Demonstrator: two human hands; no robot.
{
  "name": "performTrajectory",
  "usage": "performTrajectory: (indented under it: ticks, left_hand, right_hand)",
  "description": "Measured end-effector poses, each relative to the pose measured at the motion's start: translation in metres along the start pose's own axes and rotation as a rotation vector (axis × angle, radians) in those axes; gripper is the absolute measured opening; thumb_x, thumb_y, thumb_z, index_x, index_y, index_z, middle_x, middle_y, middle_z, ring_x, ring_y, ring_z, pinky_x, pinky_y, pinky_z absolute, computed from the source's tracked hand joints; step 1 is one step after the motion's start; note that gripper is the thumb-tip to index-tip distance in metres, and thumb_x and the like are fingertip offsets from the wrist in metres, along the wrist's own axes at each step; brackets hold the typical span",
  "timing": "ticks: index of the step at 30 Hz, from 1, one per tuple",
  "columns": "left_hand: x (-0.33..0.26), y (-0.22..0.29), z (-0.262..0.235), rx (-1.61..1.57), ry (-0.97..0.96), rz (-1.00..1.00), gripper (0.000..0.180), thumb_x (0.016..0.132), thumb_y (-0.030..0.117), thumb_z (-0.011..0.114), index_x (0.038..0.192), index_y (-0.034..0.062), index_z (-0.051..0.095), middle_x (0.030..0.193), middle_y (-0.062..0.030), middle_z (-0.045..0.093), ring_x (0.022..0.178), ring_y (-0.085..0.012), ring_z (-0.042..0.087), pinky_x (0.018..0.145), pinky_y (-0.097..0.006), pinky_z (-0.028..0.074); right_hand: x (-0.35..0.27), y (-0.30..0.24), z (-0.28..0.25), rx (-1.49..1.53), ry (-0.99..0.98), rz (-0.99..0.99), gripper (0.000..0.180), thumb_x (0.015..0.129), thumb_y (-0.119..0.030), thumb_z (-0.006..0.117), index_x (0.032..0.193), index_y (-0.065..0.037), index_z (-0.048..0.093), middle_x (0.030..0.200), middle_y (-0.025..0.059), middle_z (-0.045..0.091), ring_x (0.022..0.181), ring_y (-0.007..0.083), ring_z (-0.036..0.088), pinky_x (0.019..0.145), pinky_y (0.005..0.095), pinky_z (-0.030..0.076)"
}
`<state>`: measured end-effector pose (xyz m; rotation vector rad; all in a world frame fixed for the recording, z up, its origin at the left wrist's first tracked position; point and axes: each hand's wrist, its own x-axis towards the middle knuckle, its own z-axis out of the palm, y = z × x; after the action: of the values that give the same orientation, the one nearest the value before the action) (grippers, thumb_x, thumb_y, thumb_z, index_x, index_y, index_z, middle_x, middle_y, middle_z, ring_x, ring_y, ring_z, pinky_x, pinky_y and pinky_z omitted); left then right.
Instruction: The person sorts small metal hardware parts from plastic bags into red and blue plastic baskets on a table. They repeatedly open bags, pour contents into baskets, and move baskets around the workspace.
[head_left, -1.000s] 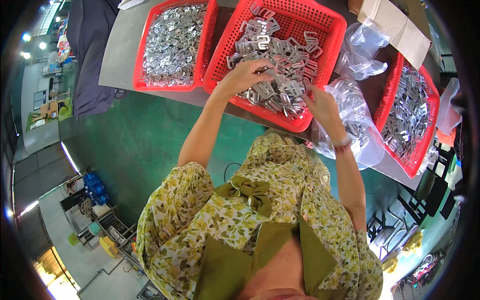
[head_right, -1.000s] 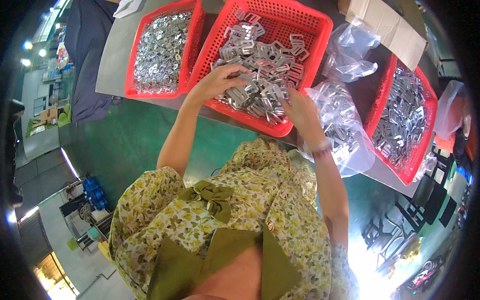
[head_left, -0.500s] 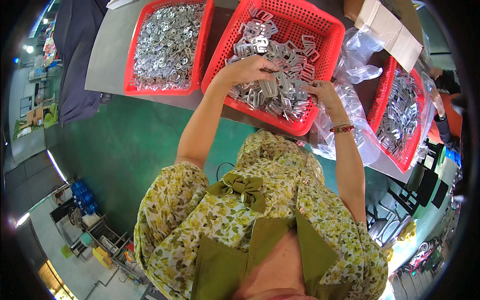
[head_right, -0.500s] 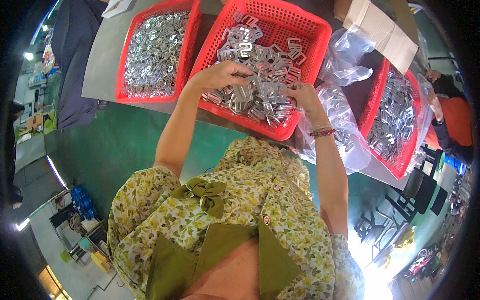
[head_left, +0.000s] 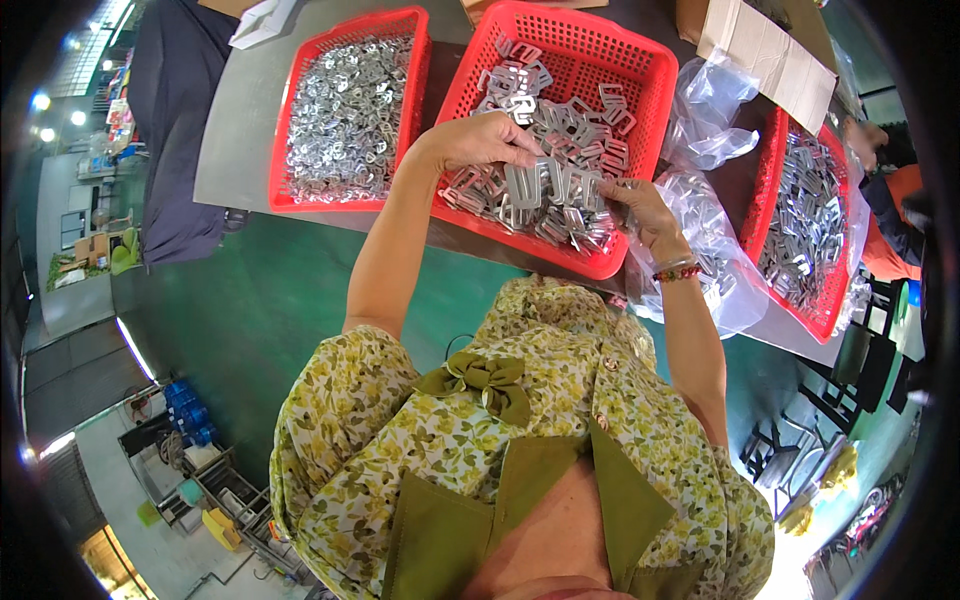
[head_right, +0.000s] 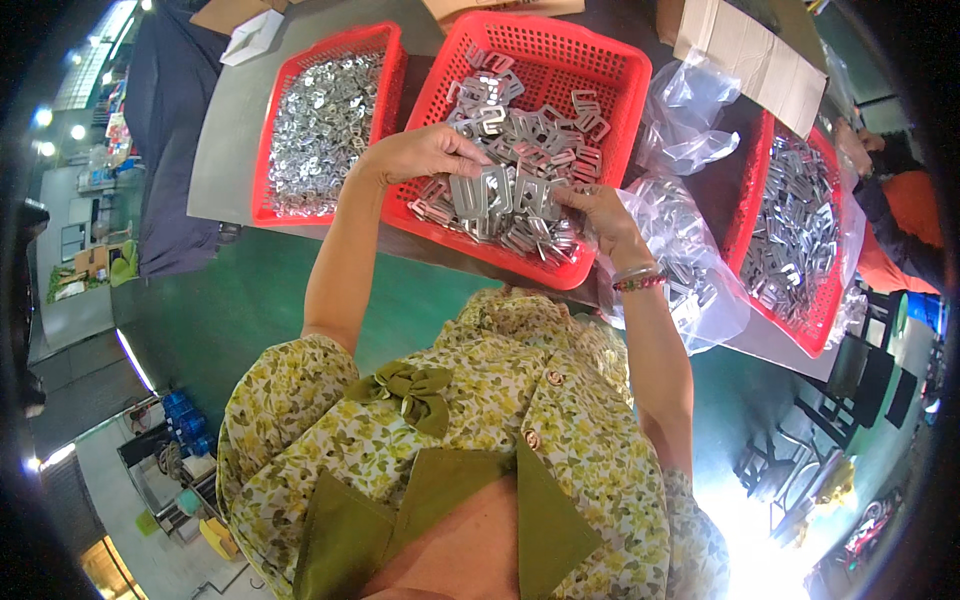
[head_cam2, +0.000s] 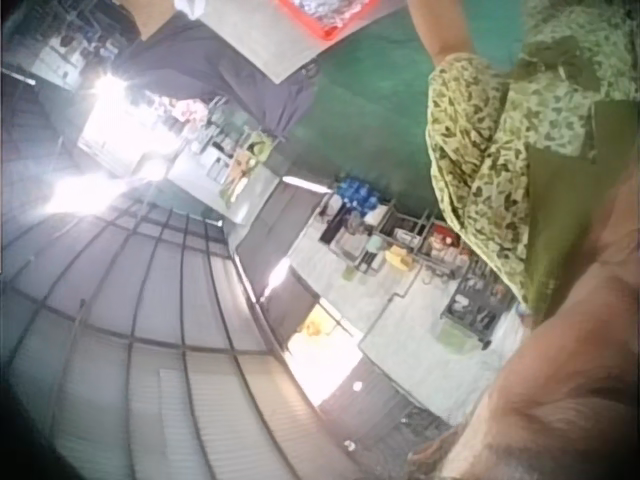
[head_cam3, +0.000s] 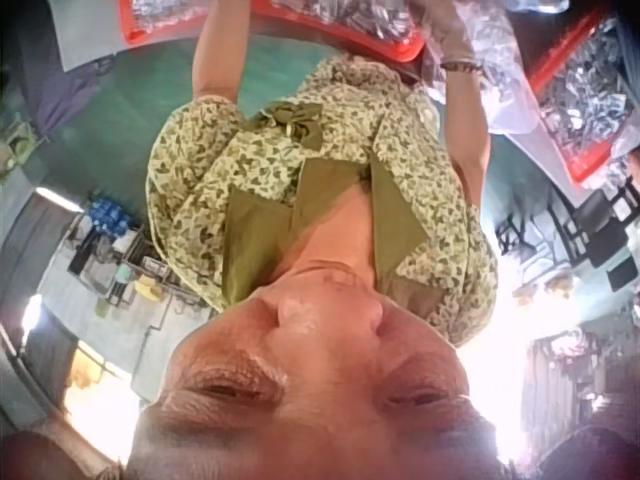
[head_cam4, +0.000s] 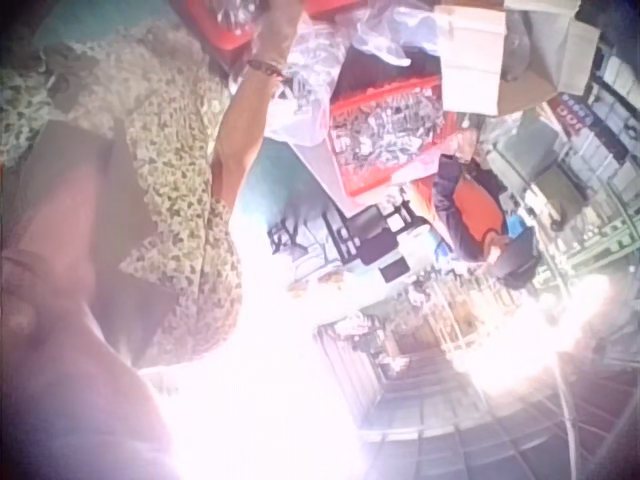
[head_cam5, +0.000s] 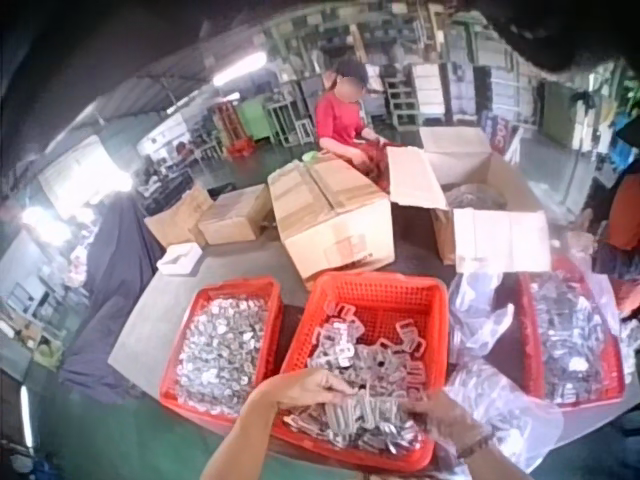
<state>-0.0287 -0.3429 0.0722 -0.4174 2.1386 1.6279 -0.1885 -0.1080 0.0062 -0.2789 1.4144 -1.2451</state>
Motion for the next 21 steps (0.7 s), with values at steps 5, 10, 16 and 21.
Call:
performTrajectory:
  ticks: [5,10,16,21]
  left_hand:
    - [-0.023,0.033,-0.004,0.149,0.065,0.022,0.035,0.084,0.022,0.068,0.111,-0.0003,0.066,0.099,-0.0107,0.07,0.087,-0.0133,0.063,0.079,-0.028,0.049]
    - [-0.057,0.068,-0.011,0.206,0.111,-0.106,0.032,0.086,0.019,0.066,0.113,0.0006,0.066,0.099,-0.0054,0.069,0.091,-0.0106,0.061,0.082,-0.027,0.047]
    - [-0.066,0.089,-0.003,0.272,0.135,-0.087,0.029,0.088,0.017,0.064,0.112,0.0005,0.065,0.093,-0.0018,0.068,0.085,-0.0081,0.059,0.077,-0.026,0.047]
    - [-0.055,0.098,0.011,0.212,0.112,-0.075,0.028,0.089,0.012,0.062,0.114,-0.0006,0.063,0.099,-0.0023,0.067,0.092,-0.0094,0.059,0.084,-0.027,0.046]
  right_hand:
    - [0.002,0.017,-0.002,0.122,-0.071,-0.068,0.029,0.083,-0.031,0.072,0.071,-0.009,0.059,0.053,-0.0016,0.051,0.041,0.0068,0.045,0.034,0.0221,0.029]
    - [-0.01,0.016,0.007,0.256,-0.094,-0.211,0.027,0.082,-0.027,0.073,0.072,-0.007,0.06,0.054,-0.0016,0.052,0.042,0.0069,0.045,0.036,0.0221,0.03]
    - [-0.015,0.018,0.004,0.294,-0.087,-0.352,0.024,0.083,-0.025,0.073,0.074,-0.006,0.062,0.058,-0.0012,0.054,0.046,0.0072,0.048,0.039,0.0215,0.033]
    - [-0.023,0.023,-0.011,0.65,-0.397,-0.294,0.03,0.081,-0.023,0.074,0.099,-0.003,0.06,0.07,0.0022,0.055,0.053,0.0084,0.046,0.043,0.0206,0.037]
